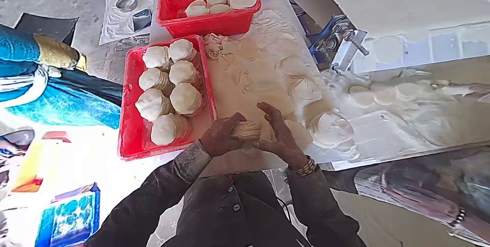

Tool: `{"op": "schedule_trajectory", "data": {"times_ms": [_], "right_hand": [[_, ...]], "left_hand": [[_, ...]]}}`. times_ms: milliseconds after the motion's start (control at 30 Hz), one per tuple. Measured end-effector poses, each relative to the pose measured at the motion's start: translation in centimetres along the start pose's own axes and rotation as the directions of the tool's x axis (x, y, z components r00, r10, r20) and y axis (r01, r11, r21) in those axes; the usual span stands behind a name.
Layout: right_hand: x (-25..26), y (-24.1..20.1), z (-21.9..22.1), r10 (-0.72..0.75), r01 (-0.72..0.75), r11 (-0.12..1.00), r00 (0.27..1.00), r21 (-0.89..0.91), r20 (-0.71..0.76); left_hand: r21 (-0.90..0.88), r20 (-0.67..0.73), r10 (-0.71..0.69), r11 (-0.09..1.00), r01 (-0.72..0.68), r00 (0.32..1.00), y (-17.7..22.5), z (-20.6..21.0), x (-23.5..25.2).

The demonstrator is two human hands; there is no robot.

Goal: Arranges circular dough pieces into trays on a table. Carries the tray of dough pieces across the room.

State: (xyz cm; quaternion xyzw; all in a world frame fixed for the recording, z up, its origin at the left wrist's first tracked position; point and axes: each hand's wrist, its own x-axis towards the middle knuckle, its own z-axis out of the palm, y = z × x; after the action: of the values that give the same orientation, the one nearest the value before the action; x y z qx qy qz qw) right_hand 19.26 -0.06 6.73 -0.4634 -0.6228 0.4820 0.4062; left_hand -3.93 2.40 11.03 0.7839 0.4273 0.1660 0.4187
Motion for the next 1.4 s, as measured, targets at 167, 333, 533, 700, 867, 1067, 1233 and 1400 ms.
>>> {"op": "schedule_trajectory", "data": {"times_ms": [167,333,533,700,867,1067,1233,1400], "right_hand": [[1.3,-0.7,0.5,-0.086,0.127,0.983,0.954,-0.129,0.288],[1.7,-0.8,1.5,0.102,-0.071,0.992,0.937,-0.103,0.335],[1.6,-2.6,3.9,0.224,-0.250,0.955,0.961,0.162,0.161],[2.2,-5.5,7.4,0.305,-0.344,0.916,0.931,0.205,0.203],[3.4,-10.4,13.2,0.285,-0.282,0.958,0.914,-0.054,0.290],[6.2,-16.1,23.9,0.199,-0.126,0.967,0.916,-0.221,0.349],[7.8,-18.0,33.3,0.121,-0.113,0.993,0.947,-0.042,0.297],[8.5,-19.1,38.7,0.156,-0.140,0.985,0.971,-0.102,0.183]], "left_hand": [[0.204,0.336,-0.049,0.979,-0.022,0.941,2.0,-2.4,1.6],[-0.050,0.254,0.087,0.996,-0.077,0.963,1.8,-3.1,0.9],[-0.598,-0.114,-0.167,0.799,0.066,0.979,-1.3,-1.1,-2.7],[-0.903,-0.122,-0.467,0.419,0.097,0.876,-2.0,-0.3,-7.2],[-0.999,-0.030,-0.649,0.043,-0.003,0.761,-3.0,-1.5,-13.1],[-0.985,-0.168,-0.583,0.134,-0.109,0.795,-9.1,-5.4,-25.4],[-0.961,-0.249,-0.651,0.256,-0.102,0.717,-15.3,-10.5,-36.3],[-0.965,-0.195,-0.647,0.261,-0.026,0.737,-19.5,-15.4,-40.8]]}}
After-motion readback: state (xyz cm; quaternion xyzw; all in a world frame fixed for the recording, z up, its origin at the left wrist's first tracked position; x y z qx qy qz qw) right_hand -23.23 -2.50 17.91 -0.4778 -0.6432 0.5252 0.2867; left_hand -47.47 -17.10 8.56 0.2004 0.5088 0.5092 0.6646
